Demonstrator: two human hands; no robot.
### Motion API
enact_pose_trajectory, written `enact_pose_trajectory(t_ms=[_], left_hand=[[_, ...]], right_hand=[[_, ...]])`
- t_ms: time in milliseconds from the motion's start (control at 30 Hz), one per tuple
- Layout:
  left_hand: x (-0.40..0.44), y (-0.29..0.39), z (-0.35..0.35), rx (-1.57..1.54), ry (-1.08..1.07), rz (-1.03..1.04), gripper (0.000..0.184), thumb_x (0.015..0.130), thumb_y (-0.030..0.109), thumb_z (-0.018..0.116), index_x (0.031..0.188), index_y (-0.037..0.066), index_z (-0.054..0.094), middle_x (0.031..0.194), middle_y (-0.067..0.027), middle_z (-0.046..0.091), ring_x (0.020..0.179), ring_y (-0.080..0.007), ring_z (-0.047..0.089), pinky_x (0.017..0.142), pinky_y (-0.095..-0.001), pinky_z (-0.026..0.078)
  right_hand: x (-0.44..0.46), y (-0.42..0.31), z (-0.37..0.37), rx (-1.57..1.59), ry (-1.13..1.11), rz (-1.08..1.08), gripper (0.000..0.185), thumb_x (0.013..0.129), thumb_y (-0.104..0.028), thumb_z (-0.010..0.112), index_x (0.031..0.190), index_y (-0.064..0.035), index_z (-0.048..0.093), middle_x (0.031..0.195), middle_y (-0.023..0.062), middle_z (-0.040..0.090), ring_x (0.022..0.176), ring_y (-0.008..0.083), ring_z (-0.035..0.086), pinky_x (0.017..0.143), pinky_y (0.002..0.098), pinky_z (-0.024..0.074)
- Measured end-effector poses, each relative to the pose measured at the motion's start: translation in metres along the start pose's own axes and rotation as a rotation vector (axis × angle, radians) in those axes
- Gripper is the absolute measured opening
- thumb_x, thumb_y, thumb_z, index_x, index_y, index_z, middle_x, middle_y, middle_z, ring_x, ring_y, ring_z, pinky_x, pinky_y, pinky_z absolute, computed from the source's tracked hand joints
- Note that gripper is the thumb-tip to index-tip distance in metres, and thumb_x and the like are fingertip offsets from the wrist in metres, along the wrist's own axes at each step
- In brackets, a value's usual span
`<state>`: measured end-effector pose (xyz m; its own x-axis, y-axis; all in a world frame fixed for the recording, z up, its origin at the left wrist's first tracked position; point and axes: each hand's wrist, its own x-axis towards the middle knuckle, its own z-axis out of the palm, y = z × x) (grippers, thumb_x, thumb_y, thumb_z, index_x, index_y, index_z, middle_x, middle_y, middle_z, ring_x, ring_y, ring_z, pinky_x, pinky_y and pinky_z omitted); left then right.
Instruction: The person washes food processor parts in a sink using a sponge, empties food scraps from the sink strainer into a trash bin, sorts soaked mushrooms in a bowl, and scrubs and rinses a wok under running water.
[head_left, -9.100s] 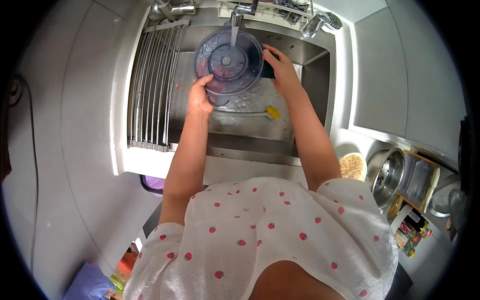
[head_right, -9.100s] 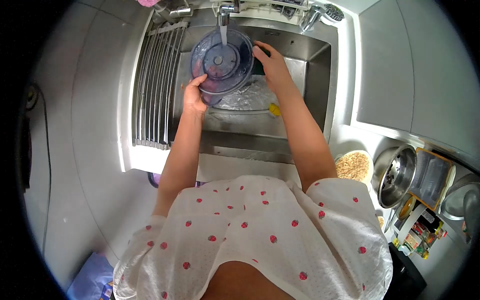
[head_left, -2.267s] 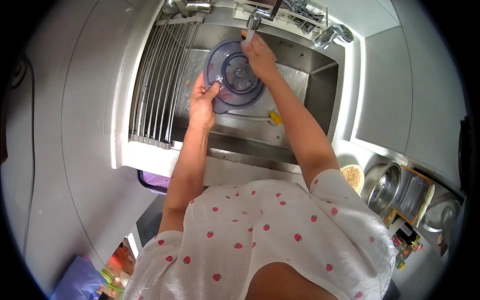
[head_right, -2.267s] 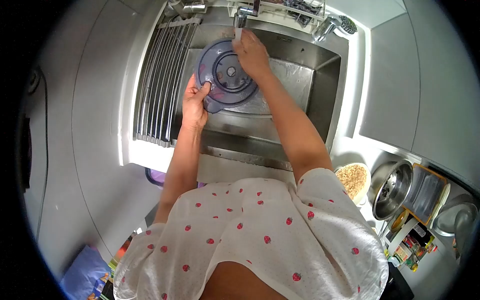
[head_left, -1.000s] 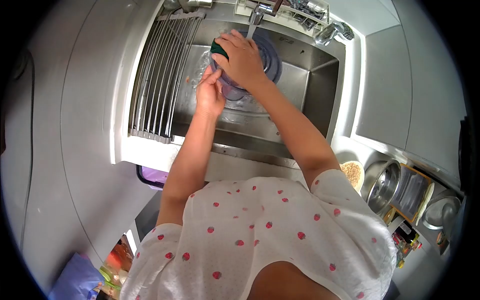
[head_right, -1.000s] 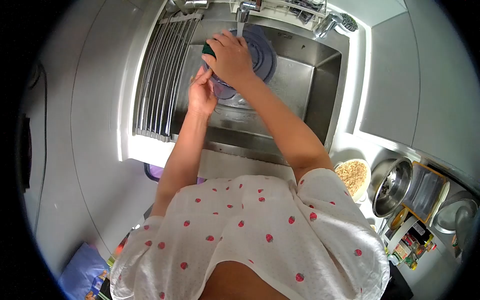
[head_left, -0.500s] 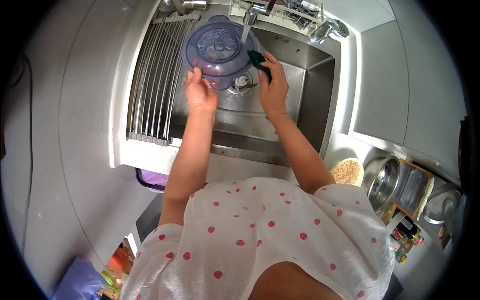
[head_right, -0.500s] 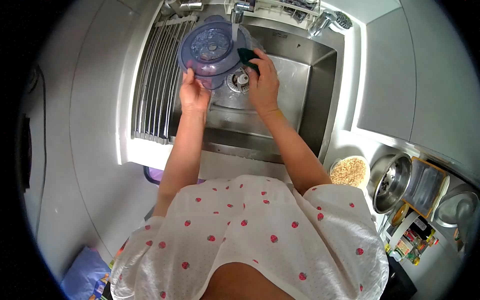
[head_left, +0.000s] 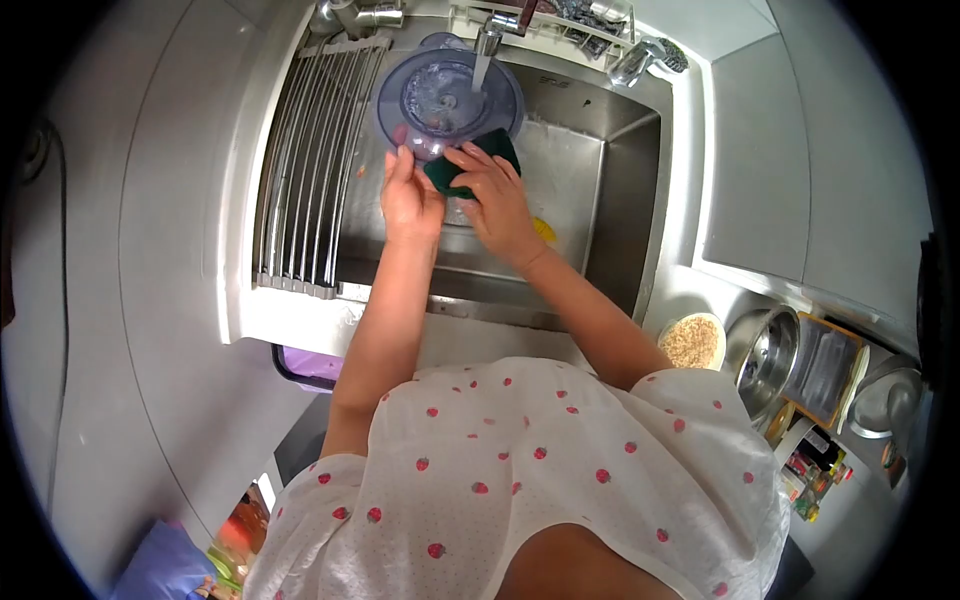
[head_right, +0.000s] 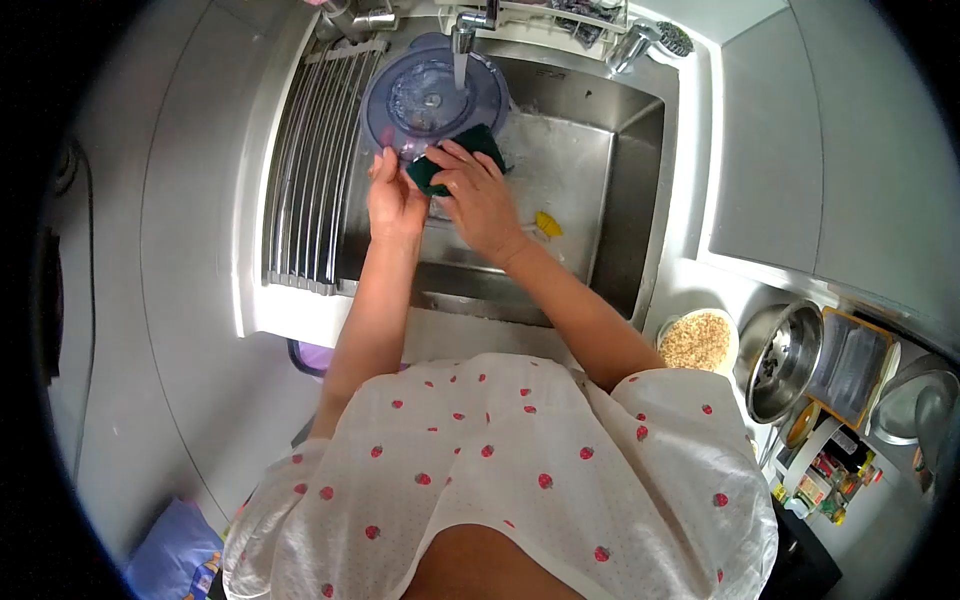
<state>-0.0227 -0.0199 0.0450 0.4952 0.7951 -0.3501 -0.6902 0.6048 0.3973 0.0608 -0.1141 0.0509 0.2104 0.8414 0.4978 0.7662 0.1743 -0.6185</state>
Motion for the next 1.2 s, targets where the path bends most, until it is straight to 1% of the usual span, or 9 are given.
enact_pose_trajectory(t_ms=[100, 233, 500, 700, 833, 900, 1033, 1100, 1200], left_hand=[[-0.011, 0.009, 0.0, 0.039, 0.031, -0.016, 0.028, 0.091, 0.012, 0.034, 0.118, 0.008, 0.037, 0.117, -0.0089, 0.047, 0.104, -0.0215, 0.049, 0.09, -0.0378, 0.041], [-0.021, 0.012, 0.0, 0.209, -0.02, -0.034, 0.027, 0.09, 0.011, 0.036, 0.117, 0.007, 0.04, 0.111, -0.0088, 0.051, 0.1, -0.0204, 0.052, 0.086, -0.0361, 0.044], [-0.013, 0.025, 0.0, 0.273, -0.014, 0.052, 0.027, 0.089, 0.008, 0.038, 0.115, 0.005, 0.042, 0.106, -0.008, 0.054, 0.094, -0.0182, 0.054, 0.08, -0.0335, 0.047], [-0.014, 0.002, 0.002, 0.31, -0.045, 0.048, 0.027, 0.086, 0.005, 0.043, 0.113, 0.005, 0.046, 0.101, -0.007, 0.056, 0.088, -0.0155, 0.055, 0.077, -0.0277, 0.045], [-0.009, 0.014, 0.001, 0.32, 0.008, 0.045, 0.026, 0.087, 0.005, 0.042, 0.112, 0.005, 0.047, 0.101, -0.0073, 0.056, 0.088, -0.0156, 0.055, 0.078, -0.0287, 0.045], [-0.008, 0.019, -0.002, 0.349, -0.029, 0.056, 0.026, 0.087, 0.005, 0.042, 0.112, 0.004, 0.047, 0.102, -0.0079, 0.056, 0.089, -0.0162, 0.055, 0.08, -0.0289, 0.045], [-0.013, 0.005, 0.001, 0.384, 0.016, 0.037, 0.026, 0.087, 0.005, 0.042, 0.112, 0.004, 0.048, 0.101, -0.0079, 0.056, 0.088, -0.0163, 0.055, 0.08, -0.029, 0.045], [-0.004, 0.006, -0.008, 0.351, 0.033, 0.043, 0.026, 0.087, 0.005, 0.042, 0.112, 0.004, 0.048, 0.102, -0.0077, 0.056, 0.088, -0.0165, 0.055, 0.079, -0.0293, 0.045], [-0.005, 0.018, -0.011, 0.361, 0.018, 0.043, 0.026, 0.087, 0.004, 0.042, 0.112, 0.004, 0.047, 0.103, -0.008, 0.055, 0.089, -0.0173, 0.055, 0.08, -0.0305, 0.046]], right_hand=[[0.015, 0.029, 0.002, -0.054, 0.249, 0.164, 0.021, 0.08, -0.013, 0.049, 0.099, -0.0038, 0.049, 0.117, 0.0137, 0.048, 0.11, 0.0317, 0.043, 0.091, 0.04, 0.0319], [0.055, 0.063, -0.003, -0.076, 0.369, 0.337, 0.029, 0.077, -0.01, 0.051, 0.106, -0.0051, 0.049, 0.116, 0.015, 0.049, 0.108, 0.0311, 0.044, 0.091, 0.0402, 0.0323], [0.039, 0.013, 0.018, -0.125, -0.115, -0.01, 0.035, 0.077, -0.009, 0.051, 0.112, -0.0059, 0.05, 0.119, 0.0096, 0.048, 0.109, 0.0273, 0.044, 0.091, 0.0403, 0.0326], [0.049, 0.032, 0.015, -0.273, 0.168, 0.212, 0.029, 0.078, -0.009, 0.051, 0.107, -0.0053, 0.053, 0.116, 0.0113, 0.05, 0.107, 0.0281, 0.047, 0.09, 0.0371, 0.0335], [0.034, 0.017, 0.015, 0.034, 0.083, 0.148, 0.028, 0.077, -0.006, 0.05, 0.105, -0.0061, 0.054, 0.116, 0.0108, 0.051, 0.107, 0.0272, 0.047, 0.091, 0.0376, 0.0336], [0.027, 0.025, -0.001, -0.154, -0.097, 0.046, 0.026, 0.077, -0.007, 0.051, 0.103, -0.0065, 0.054, 0.116, 0.0106, 0.051, 0.108, 0.0267, 0.046, 0.091, 0.0389, 0.0334], [0.042, 0.036, 0.004, -0.293, 0.101, 0.11, 0.027, 0.073, -0.004, 0.053, 0.101, -0.0062, 0.054, 0.115, 0.0101, 0.051, 0.108, 0.0261, 0.046, 0.09, 0.0402, 0.0333], [0.03, 0.026, 0.012, -0.319, 0.011, 0.053, 0.029, 0.073, -0.004, 0.054, 0.102, -0.0068, 0.054, 0.113, 0.0105, 0.052, 0.105, 0.0254, 0.048, 0.088, 0.0392, 0.0356], [0.017, 0.023, 0.008, 0.004, -0.157, 0.201, 0.027, 0.077, -0.007, 0.05, 0.104, -0.0077, 0.055, 0.112, 0.0086, 0.053, 0.101, 0.0251, 0.051, 0.088, 0.0357, 0.0378]])
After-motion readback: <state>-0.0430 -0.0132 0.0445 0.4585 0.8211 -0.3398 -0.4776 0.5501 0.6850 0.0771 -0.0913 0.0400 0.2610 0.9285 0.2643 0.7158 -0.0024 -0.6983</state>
